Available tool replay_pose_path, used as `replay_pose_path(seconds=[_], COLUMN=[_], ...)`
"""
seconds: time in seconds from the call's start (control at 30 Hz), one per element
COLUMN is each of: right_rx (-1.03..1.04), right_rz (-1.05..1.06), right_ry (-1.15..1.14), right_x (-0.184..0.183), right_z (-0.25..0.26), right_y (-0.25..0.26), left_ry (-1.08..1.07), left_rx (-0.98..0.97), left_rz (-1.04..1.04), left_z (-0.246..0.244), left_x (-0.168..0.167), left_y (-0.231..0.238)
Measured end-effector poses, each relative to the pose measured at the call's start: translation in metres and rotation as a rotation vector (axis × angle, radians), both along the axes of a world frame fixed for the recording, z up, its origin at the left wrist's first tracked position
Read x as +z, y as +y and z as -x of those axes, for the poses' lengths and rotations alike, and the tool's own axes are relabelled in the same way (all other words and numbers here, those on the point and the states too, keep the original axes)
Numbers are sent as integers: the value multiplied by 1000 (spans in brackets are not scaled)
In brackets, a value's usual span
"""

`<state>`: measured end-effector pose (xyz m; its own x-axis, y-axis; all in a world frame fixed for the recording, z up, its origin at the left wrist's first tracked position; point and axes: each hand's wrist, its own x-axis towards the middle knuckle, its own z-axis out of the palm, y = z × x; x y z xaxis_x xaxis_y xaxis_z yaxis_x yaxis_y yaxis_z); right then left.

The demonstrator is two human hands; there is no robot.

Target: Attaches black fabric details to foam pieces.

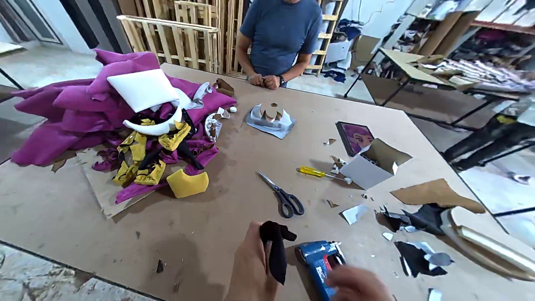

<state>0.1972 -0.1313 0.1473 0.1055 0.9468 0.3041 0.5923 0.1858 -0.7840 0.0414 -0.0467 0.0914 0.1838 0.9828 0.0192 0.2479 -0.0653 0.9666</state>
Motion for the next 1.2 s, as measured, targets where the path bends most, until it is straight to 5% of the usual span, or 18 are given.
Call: replay_pose_path(seconds=[0.13, 0.2, 0.47, 0.53, 0.6, 0.67, 0.77, 0.87, 0.97, 1.07, 1.2], right_rx=[-227, -183, 514, 440, 224, -17, -248, -315, -294, -176, -116], right_rz=[-63, -169, 108, 127, 212, 337, 529, 717, 807, 896, 975], right_ry=[-501, -570, 45, 142, 129, 86, 39, 92, 120, -140, -310], right_x=[6, -5, -16, -37, -62, -86, -118, -140, -148, -135, -134], right_z=[38, 37, -11, -1, 6, 11, 24, 43, 54, 48, 43], right_y=[38, 46, 71, 77, 82, 90, 100, 103, 102, 102, 97], left_ry=[100, 65, -618, -649, -443, -175, 159, 626, 716, 721, 746], left_rx=[-13, -52, -711, -742, -768, -645, -221, -140, -437, -335, -211], left_rz=[-142, -136, 505, 632, 648, 573, 286, -42, -16, -414, -616], left_z=[-10, -5, 33, 38, 61, 106, 170, 147, 69, 43, 41], left_x=[2, 0, -12, -24, -43, -52, -18, 3, -46, -124, -145], left_y=[-11, -11, -9, 2, 33, 75, 110, 83, 32, 11, 7])
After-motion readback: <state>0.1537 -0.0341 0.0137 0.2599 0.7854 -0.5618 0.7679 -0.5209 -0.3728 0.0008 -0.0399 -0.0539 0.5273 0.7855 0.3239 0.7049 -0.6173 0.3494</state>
